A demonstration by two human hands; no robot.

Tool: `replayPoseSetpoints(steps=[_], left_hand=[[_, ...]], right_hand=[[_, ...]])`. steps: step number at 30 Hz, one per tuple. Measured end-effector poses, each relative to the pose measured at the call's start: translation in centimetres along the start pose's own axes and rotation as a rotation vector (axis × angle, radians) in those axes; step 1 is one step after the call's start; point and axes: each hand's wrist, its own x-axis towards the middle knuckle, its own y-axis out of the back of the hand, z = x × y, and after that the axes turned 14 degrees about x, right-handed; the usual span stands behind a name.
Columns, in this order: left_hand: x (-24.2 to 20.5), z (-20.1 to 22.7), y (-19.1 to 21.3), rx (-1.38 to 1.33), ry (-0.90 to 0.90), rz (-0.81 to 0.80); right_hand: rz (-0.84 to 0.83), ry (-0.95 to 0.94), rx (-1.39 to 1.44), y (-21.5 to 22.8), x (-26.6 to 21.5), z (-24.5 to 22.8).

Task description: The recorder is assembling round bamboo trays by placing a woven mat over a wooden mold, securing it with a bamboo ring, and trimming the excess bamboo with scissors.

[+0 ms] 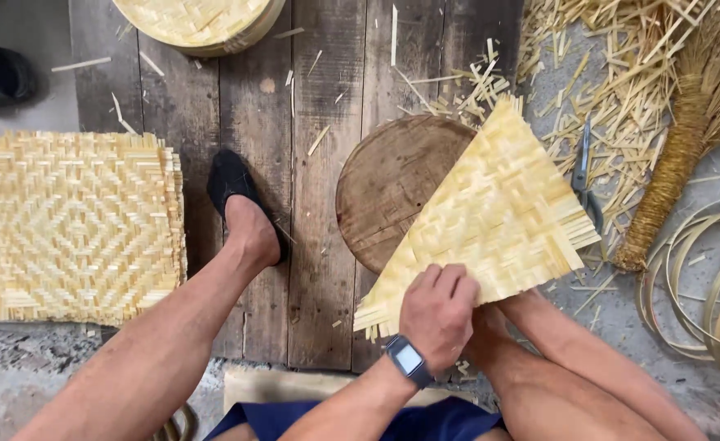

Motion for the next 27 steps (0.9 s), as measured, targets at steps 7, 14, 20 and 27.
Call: replayPoseSetpoints(steps=[7, 14, 20, 27], left_hand=[[3.9, -14.0, 2.3, -0.155, 0.695, 0.043], [3.2, -23.5, -1.6, -0.43, 0.737, -0.123], [4.3, -23.0, -2.2, -0.254, 0.623, -0.19], [3.0, -26.4, -3.5, -0.219, 0.701, -0.16]], right_hand=[[-0.009, -0.042, 0.029, -0.5, -1.9, 0.3], [-0.028, -0.055, 0.069, -2.0, -2.5, 0.5], [0.209, -0.065, 0.455, 0.8, -6.8, 6.5], [0.816, -1.134, 0.061, -1.9, -29.1, 24.0]])
